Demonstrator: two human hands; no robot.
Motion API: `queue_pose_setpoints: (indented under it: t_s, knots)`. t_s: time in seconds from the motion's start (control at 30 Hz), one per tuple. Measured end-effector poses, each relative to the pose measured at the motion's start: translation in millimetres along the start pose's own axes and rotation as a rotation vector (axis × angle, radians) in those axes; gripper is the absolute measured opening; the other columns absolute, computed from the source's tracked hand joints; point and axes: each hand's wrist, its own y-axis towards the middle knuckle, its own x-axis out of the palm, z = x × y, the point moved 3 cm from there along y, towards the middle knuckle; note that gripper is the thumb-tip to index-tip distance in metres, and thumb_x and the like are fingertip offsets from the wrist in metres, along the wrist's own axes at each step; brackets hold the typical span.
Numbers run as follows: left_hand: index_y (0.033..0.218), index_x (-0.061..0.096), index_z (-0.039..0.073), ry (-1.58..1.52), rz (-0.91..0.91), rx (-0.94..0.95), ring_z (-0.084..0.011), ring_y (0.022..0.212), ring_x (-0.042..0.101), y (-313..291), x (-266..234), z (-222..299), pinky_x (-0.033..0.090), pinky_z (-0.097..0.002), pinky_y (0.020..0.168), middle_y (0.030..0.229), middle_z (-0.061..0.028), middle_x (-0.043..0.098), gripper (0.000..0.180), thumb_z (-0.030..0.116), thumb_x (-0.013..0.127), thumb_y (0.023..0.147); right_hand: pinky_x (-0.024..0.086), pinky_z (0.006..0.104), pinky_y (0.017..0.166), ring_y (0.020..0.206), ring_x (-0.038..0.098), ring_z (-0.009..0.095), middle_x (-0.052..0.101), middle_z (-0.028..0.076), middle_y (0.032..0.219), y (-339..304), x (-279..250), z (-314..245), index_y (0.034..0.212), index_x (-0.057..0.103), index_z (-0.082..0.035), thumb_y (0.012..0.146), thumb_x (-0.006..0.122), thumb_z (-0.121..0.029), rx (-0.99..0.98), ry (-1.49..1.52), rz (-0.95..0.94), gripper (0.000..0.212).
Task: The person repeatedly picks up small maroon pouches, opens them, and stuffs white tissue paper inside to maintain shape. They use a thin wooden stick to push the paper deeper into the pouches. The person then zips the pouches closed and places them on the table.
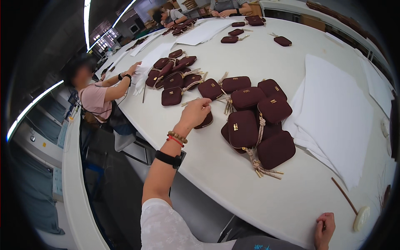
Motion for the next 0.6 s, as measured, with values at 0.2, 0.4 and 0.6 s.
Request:
queue_pose_setpoints:
  t_s: [0.2, 0.4, 0.6]
  knots:
    - [0.132, 0.049, 0.005, 0.434, 0.22, 0.073, -0.0319, 0.119, 0.055, 89, 15, -64, 0.044, -0.0427, 0.099, 0.131, -0.0152, 0.055, 0.047, 0.019, 0.058, 0.088, 0.047, 0.0336, 0.072, 0.078, 0.057, 0.027, 0.059, 0.014, 0.086, 6, -5, -6, 0.086, 0.059, 0.0, 0.092, 0.052, -0.006, -0.007, -0.037, -0.009, 0.011]
    - [0.134, 0.043, 0.009, 0.498, 0.069, -0.345, -0.0324, 0.113, 0.059, 125, 19, -98, 0.042, -0.0543, 0.095, 0.129, -0.0126, 0.056, 0.052, 0.021, 0.059, 0.086, 0.046, 0.0327, 0.071, 0.077, 0.056, 0.026, 0.059, 0.014, 0.086, 4, 1, -8, 0.086, 0.058, 0.0, 0.091, 0.053, -0.005, 0.048, -0.038, -0.011, 0.009]
    - [0.105, 0.059, 0.011, 0.8, 0.148, -0.146, -0.0309, 0.102, 0.063, 126, -1, -104, 0.039, -0.0554, 0.091, 0.106, -0.011, 0.065, 0.03, 0.03, 0.06, 0.082, 0.038, 0.0281, 0.057, 0.067, 0.049, 0.019, 0.052, 0.01, 0.08, -6, 9, 10, 0.078, 0.054, -0.001, 0.08, 0.048, 0.002, 0.073, -0.018, 0.081, 0.007]
